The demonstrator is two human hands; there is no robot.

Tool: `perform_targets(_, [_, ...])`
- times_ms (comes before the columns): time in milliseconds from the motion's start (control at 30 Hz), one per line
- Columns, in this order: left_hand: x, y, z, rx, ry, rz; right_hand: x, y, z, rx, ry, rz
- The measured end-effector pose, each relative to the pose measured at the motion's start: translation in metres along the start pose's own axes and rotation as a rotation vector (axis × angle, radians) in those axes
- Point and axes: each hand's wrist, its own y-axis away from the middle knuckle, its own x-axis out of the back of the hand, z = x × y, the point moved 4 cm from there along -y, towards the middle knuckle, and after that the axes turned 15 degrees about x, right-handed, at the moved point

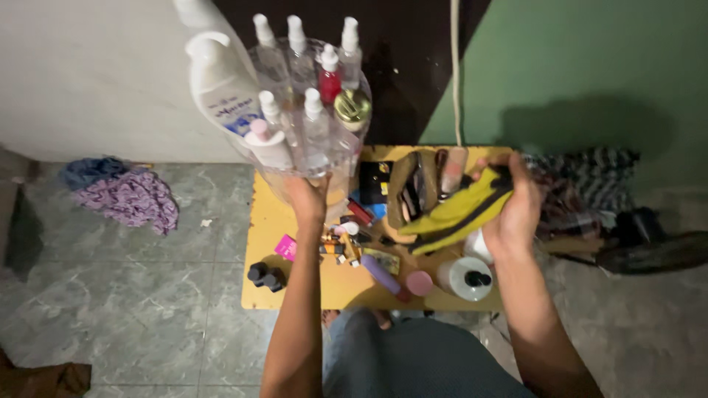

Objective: The person packs various cosmetic items, including a pink sponge, tubes, and bottles, into a yellow zippered pouch. They handle the items one by one, placing them into the pouch and occasionally adjusting the contents before zipping it closed.

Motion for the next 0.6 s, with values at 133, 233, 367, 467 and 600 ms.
perform_targets(133, [0.017, 0.027, 0.002, -0.114, 0.139, 0.161, 0.022, -0.024, -0.015, 0.089, -0.035, 0.045])
perform_targets(233, [0.015, 0.033, 0.004, -0.053, 0.102, 0.095, 0.033, -0.028, -0.020, 0.137, -0.027, 0.032])
perform_targets(367, [0.017, 0.046, 0.016, -0.126, 0.088, 0.160, 0.036, -0.020, -0.017, 0.073, -0.045, 0.026])
perform_targets(467, [0.011, 0.077, 0.022, -0.175, 0.145, 0.218, 0.034, -0.010, -0.018, 0.031, -0.028, 0.036])
perform_targets(600, [-0.055, 0.173, 0.001, -0.129, -0.214, -0.329, 0.036, -0.003, -0.022, 0.015, 0.046, 0.042])
